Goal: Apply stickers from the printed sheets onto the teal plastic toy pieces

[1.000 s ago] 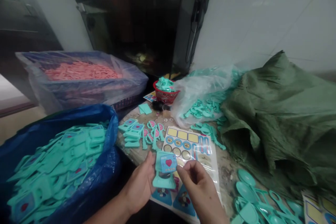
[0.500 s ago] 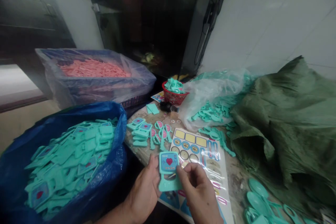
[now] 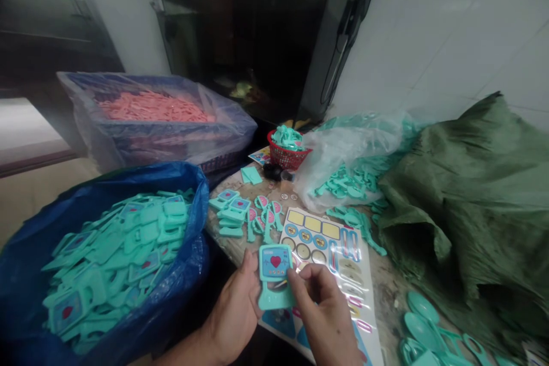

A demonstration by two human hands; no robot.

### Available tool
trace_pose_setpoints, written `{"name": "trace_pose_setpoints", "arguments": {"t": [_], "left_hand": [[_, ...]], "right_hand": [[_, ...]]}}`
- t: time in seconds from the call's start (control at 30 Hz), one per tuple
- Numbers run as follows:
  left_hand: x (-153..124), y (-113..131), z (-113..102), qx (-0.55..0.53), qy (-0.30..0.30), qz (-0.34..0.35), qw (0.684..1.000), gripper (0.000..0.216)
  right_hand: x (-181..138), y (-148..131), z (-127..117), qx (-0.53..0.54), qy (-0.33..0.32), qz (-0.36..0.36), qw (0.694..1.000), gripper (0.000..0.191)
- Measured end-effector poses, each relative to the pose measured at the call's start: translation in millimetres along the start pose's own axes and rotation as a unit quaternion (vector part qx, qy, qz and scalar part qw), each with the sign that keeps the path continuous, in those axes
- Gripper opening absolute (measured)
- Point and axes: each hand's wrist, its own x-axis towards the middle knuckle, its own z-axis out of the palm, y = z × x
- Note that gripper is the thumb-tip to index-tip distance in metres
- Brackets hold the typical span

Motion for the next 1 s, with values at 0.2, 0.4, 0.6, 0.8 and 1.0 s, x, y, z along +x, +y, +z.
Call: {"name": "trace_pose_setpoints", "arguments": {"t": [0.2, 0.4, 0.6, 0.8, 1.0], "left_hand": [[-0.6, -0.1, -2.3, 0.008, 0.005, -0.003, 1.0, 0.051], [-1.7, -0.5, -2.6, 0.107, 0.024, 0.002, 0.994, 0.041], [-6.6, 6.6, -4.3, 0.27, 0.025, 0.015, 0.962, 0.033], [-19.4, 16.3, -29.6, 0.348, 0.049, -0.016, 0.936, 0.032], [-38.2, 21.0, -43.1, 0.438, -0.03, -0.113, 0.891, 0.035]], "right_hand": [[1.9, 5.6, -0.4, 0.005, -0.003, -0.003, 1.0, 0.036], [0.5, 6.8, 2.6, 0.001, 0.01, -0.047, 0.999, 0.034], [-9.2, 7.2, 0.0, -0.229, -0.012, -0.082, 0.97, 0.032], [-23.8, 18.6, -6.6, -0.264, -0.032, -0.047, 0.963, 0.026], [-36.3, 18.1, 11.9, -0.148, -0.121, -0.062, 0.98, 0.017]]}}
